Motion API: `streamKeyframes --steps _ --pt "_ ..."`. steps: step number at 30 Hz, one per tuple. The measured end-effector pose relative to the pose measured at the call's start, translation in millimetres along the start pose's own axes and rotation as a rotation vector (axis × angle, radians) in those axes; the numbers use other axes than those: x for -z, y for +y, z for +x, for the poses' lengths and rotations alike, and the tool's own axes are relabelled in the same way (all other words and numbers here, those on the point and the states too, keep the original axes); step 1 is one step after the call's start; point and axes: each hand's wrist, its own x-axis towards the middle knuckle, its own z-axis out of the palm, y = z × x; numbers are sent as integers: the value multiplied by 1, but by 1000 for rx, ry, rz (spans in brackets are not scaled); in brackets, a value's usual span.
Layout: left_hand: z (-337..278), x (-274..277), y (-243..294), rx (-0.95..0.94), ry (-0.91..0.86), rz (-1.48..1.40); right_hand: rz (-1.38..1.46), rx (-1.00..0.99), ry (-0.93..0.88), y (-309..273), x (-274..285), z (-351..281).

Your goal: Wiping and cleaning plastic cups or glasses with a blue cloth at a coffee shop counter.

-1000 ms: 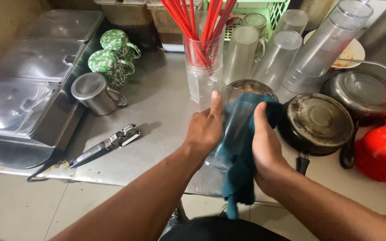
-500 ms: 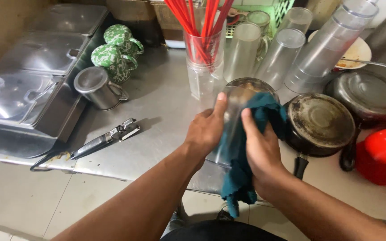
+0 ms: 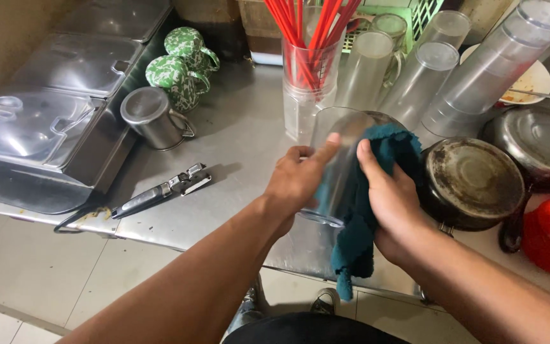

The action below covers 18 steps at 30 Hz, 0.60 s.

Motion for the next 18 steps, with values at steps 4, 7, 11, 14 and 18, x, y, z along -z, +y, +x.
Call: streamKeyframes --steps 4,7,11,14,18 --pt "20 4 -15 -22 -65 -52 7 26 13 -1 -1 2" --pt "29 0 -21 -30 -67 -107 0 -16 20 0 -6 9" --pt "18 7 -3 -78 -16 -41 137 -89 -99 -10 -23 7" --pt "18 24 7 -95 -30 55 134 -104 -105 -10 -33 7" --pt "29 45 3 -11 -84 74 -3 -44 36 -12 -50 2"
